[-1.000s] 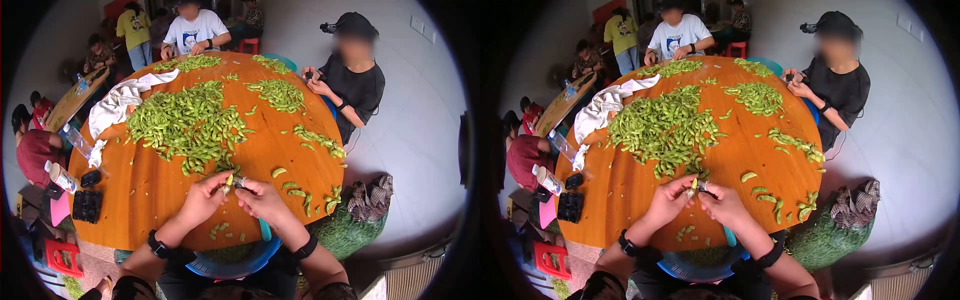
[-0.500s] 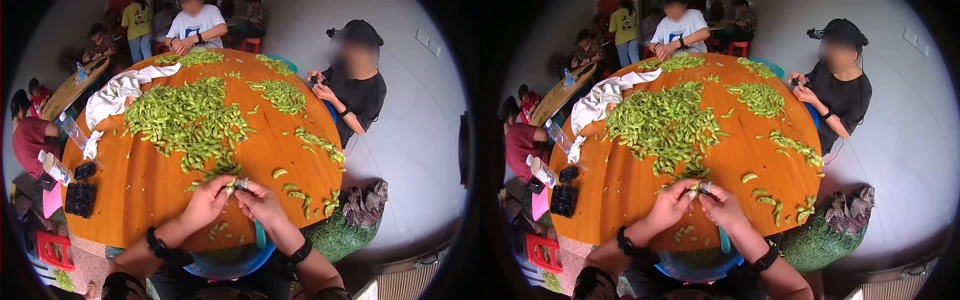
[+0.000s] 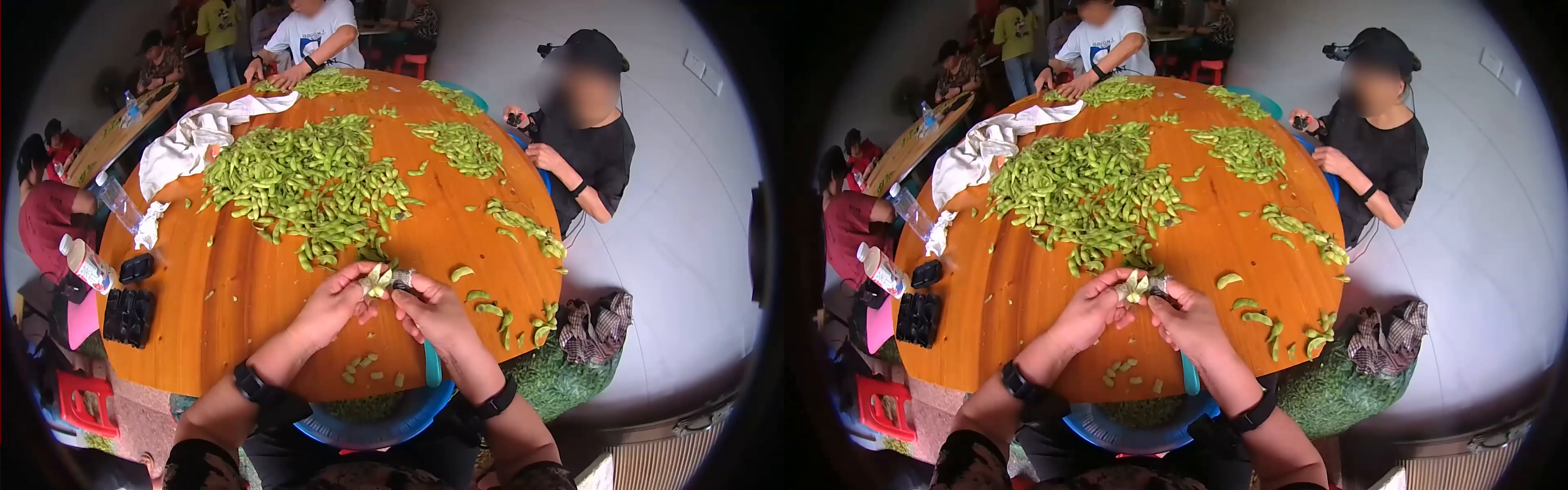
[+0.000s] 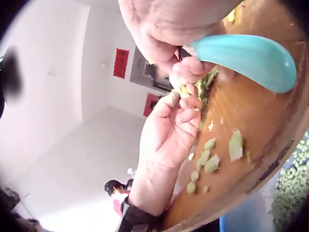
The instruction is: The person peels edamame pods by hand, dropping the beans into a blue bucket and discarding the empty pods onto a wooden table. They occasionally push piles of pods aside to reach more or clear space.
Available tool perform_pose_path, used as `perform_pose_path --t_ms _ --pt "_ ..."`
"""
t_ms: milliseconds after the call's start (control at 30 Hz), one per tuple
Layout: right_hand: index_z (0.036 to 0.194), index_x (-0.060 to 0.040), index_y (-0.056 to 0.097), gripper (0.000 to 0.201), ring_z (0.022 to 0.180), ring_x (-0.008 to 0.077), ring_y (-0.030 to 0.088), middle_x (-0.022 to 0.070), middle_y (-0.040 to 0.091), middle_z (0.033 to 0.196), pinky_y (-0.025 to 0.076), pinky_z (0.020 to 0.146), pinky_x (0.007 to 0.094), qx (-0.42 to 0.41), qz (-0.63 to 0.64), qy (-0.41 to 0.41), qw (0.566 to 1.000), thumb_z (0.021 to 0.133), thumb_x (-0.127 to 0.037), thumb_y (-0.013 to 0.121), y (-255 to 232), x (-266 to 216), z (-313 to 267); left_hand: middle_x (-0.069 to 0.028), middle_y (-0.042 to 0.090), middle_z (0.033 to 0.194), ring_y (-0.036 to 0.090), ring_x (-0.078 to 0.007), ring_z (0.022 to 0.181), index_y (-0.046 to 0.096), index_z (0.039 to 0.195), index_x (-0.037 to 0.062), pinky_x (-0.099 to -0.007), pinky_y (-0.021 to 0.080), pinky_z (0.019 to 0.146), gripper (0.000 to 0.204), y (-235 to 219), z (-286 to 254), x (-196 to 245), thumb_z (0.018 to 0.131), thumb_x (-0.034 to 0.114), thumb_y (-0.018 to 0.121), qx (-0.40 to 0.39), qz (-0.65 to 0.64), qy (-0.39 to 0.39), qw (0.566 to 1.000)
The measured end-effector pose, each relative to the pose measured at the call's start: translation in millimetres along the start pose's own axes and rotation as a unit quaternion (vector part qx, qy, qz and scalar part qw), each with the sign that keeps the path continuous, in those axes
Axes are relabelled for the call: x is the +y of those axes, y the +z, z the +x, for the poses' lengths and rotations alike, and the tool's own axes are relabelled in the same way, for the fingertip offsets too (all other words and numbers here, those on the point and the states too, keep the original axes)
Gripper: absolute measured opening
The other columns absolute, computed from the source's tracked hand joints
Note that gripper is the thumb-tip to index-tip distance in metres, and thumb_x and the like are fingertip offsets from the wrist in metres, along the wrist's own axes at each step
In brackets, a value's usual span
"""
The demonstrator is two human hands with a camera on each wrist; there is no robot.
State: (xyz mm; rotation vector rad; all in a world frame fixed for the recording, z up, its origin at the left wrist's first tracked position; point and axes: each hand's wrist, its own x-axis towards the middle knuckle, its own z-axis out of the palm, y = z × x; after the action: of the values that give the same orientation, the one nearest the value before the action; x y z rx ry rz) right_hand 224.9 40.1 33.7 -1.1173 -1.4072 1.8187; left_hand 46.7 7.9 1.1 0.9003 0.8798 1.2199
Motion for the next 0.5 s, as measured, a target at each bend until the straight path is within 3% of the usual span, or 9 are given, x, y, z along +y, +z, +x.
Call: perform_pose_path --t_ms 233,300,333,400,433,500 --pt "0.102 -0.0087 0.062 0.012 0.047 0.0027 0.042 -0.0034 0.052 0.066 0.033 0.041 0.0189 0.000 -0.027 -0.016 1.000 0.093 -0.012 0.055 6.8 1.4 -8.8 -0.0016 0.061 0.094 0.050 -0.0053 0.068 0.053 0.122 0.0058 -0.0181 0.039 0.058 0.029 -2.9 0.5 -5.0 0.096 0.006 0.038 -0.017 0.047 -0.031 0.998" --pt "0.103 -0.0087 0.062 0.013 0.047 0.0032 0.044 -0.0026 0.054 0.067 0.035 0.041 0.0191 0.003 -0.037 -0.016 0.999 0.092 -0.011 0.056 10.5 1.6 -13.9 -0.0028 0.062 0.097 0.056 -0.0104 0.073 0.051 0.125 0.0043 -0.0231 0.045 0.062 0.033 -3.0 0.5 -12.3 0.094 0.004 0.040 -0.003 0.172 0.002 0.985" --pt "0.103 -0.0087 0.062 0.013 0.047 0.0032 0.044 -0.0026 0.054 0.067 0.035 0.041 0.0191 0.003 -0.035 -0.017 0.999 0.092 -0.011 0.056 11.6 2.6 -15.6 -0.0028 0.062 0.097 0.056 -0.0104 0.073 0.051 0.125 0.0043 -0.0231 0.045 0.062 0.033 0.0 -1.4 -13.4 0.094 0.004 0.040 -0.003 0.173 0.002 0.985" --pt "0.104 -0.0090 0.061 0.013 0.048 0.0039 0.046 -0.0021 0.055 0.068 0.037 0.042 0.0195 -0.011 -0.047 -0.027 0.998 0.093 -0.012 0.055 13.3 5.1 -18.7 -0.0043 0.062 0.100 0.059 -0.0153 0.082 0.047 0.131 0.0049 -0.0288 0.049 0.074 0.040 9.7 -6.1 -11.4 0.091 0.002 0.039 0.012 0.373 0.117 0.920" --pt "0.104 -0.0090 0.061 0.013 0.048 0.0039 0.046 -0.0021 0.055 0.068 0.037 0.042 0.0195 -0.011 -0.045 -0.028 0.999 0.093 -0.012 0.055 13.0 7.5 -18.8 -0.0043 0.062 0.100 0.059 -0.0153 0.082 0.047 0.131 0.0049 -0.0288 0.049 0.074 0.040 13.6 -9.4 -6.4 0.091 0.002 0.039 0.012 0.375 0.116 0.920" --pt "0.104 -0.0095 0.061 0.012 0.048 0.0042 0.047 -0.0018 0.056 0.068 0.036 0.041 0.0194 -0.019 -0.064 -0.016 0.998 0.093 -0.013 0.055 10.6 14.0 -16.0 -0.0097 0.062 0.106 0.061 -0.0215 0.094 0.040 0.138 0.0071 -0.0327 0.048 0.085 0.049 20.1 -14.4 4.1 0.089 0.002 0.038 0.017 0.474 0.008 0.880"
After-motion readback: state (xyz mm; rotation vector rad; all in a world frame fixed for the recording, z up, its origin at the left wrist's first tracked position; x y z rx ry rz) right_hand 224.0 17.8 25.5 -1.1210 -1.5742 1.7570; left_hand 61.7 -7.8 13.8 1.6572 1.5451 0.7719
